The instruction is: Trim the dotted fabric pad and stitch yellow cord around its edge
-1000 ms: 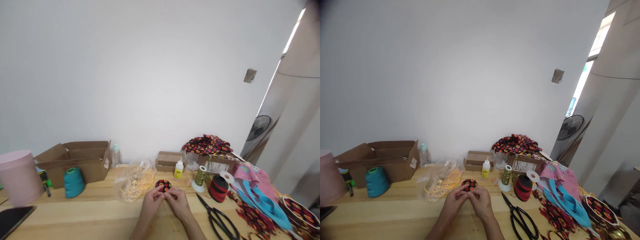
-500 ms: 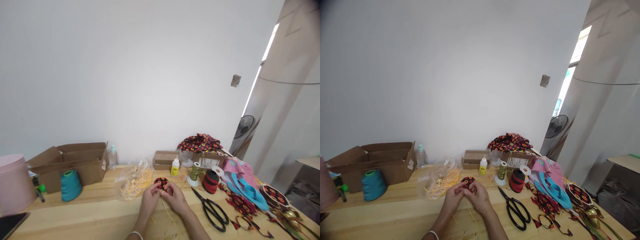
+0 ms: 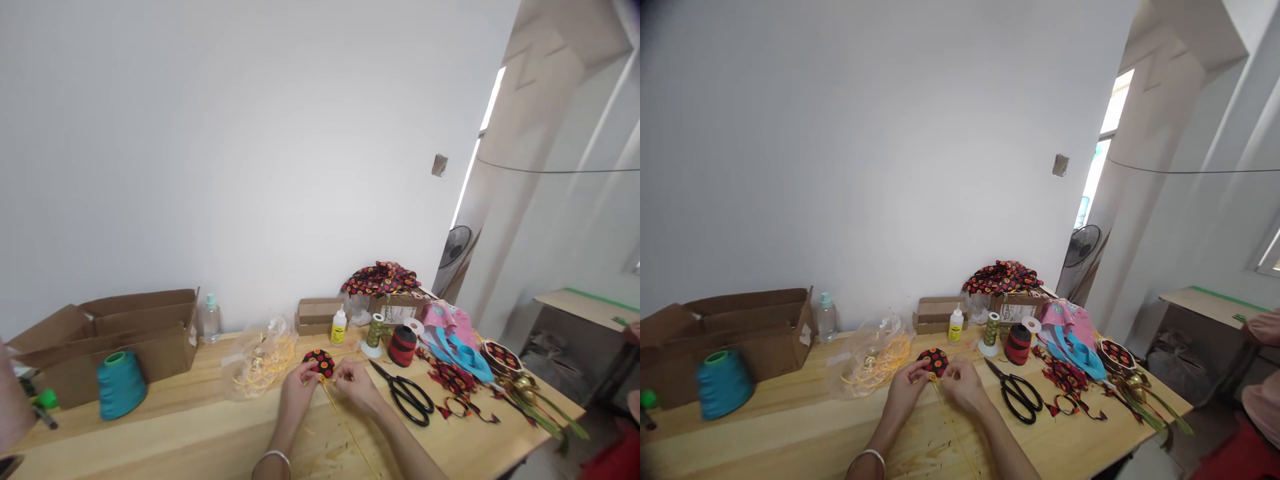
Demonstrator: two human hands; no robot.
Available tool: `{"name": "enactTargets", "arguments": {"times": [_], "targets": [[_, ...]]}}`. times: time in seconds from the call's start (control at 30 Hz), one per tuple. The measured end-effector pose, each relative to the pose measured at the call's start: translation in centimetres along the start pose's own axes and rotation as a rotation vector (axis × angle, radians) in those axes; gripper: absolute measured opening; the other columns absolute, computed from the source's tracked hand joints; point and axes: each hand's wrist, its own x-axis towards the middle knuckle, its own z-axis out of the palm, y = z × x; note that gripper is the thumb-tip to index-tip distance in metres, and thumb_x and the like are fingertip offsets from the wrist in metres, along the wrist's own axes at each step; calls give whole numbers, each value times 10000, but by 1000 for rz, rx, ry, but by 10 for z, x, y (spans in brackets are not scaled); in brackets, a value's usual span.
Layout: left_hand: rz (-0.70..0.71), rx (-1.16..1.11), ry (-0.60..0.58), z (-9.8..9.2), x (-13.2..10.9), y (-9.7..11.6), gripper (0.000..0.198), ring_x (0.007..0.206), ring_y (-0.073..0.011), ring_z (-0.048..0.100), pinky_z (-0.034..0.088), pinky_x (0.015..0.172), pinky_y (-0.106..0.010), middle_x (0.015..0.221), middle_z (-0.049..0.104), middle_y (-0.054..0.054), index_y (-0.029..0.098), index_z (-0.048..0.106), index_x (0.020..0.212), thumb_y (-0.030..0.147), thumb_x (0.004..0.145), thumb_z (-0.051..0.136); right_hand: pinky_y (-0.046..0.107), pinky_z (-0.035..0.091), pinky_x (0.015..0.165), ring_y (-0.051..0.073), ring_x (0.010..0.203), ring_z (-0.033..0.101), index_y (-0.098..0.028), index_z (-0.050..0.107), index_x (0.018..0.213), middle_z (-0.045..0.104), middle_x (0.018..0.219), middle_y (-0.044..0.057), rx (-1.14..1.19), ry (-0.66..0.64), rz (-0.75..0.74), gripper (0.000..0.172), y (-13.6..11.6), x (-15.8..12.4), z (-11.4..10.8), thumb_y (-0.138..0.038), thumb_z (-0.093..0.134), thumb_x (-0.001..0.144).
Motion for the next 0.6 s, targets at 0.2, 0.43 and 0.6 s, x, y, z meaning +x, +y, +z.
{"name": "enactTargets", "arguments": {"times": [0.2, 0.43, 0.6], "targets": [[7, -4, 54, -6, 1, 2, 219, 683, -215, 627, 469, 665, -301, 693, 693, -79, 113, 661, 721, 182, 520, 610, 219, 400, 541, 138, 602, 540, -168, 625, 604, 604, 657, 41, 327, -295, -121, 287, -45, -51, -87, -396, 490, 713], [-8, -8, 69, -4, -5, 7, 218, 670, -229, 628, 469, 654, -315, 616, 684, -56, 127, 671, 706, 209, 509, 626, 216, 381, 469, 125, 439, 512, -138, 694, 642, 595, 487, 84, 257, -812, -204, 608, -63, -71, -146, -687, 439, 595], [11, 9, 88, -4, -7, 8, 248, 660, -230, 628, 481, 656, -327, 656, 690, -76, 117, 669, 719, 255, 515, 640, 178, 302, 401, 99, 431, 463, -163, 653, 542, 585, 480, 9, -21, -105, 75, 368, -20, -11, -46, -504, 550, 637]]}}
